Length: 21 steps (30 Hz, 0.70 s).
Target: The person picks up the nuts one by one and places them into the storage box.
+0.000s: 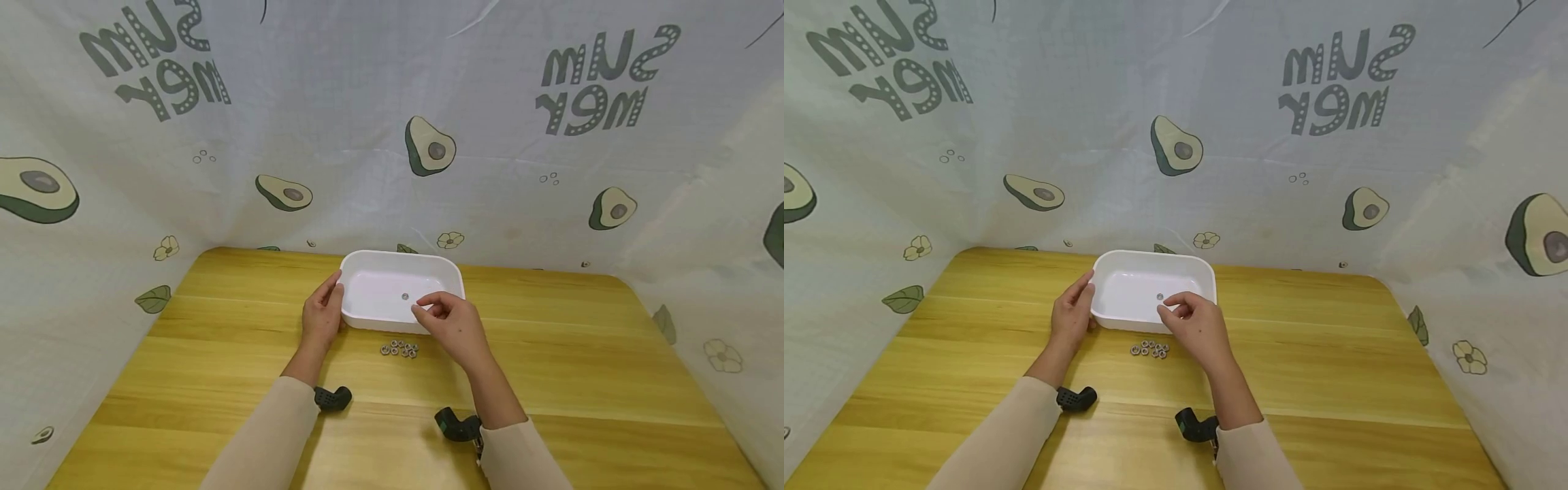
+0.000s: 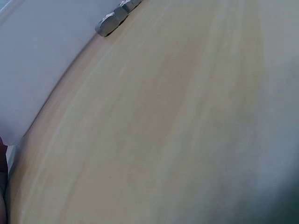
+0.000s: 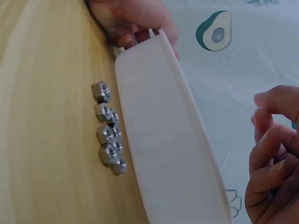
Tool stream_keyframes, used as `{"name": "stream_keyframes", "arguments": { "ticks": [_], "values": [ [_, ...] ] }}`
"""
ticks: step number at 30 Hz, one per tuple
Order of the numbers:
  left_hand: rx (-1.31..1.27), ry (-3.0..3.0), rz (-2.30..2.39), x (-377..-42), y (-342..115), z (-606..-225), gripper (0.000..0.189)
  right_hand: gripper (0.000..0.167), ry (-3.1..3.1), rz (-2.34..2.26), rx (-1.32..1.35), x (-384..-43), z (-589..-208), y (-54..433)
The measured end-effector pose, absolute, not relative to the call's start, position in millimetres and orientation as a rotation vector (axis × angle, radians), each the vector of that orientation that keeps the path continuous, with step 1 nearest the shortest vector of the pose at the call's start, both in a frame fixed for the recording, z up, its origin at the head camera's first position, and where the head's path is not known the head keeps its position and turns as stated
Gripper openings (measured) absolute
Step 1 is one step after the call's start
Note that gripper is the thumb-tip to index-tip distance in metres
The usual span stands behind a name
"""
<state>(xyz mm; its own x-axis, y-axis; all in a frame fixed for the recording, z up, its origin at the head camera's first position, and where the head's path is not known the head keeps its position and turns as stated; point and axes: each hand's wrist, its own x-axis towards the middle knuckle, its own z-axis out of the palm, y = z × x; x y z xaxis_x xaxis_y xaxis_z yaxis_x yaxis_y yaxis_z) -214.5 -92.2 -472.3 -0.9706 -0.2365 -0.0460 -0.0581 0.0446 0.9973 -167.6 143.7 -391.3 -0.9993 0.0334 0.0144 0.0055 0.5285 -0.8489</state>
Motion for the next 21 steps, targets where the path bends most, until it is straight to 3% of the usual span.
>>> {"name": "stream_keyframes", "arguments": {
  "ticks": [21],
  "values": [
    [0.331,-2.182,-2.053,-215,-91,-471,0.04,0.012,-2.969,1.508,-0.063,-146,-411,164]
  ]
}}
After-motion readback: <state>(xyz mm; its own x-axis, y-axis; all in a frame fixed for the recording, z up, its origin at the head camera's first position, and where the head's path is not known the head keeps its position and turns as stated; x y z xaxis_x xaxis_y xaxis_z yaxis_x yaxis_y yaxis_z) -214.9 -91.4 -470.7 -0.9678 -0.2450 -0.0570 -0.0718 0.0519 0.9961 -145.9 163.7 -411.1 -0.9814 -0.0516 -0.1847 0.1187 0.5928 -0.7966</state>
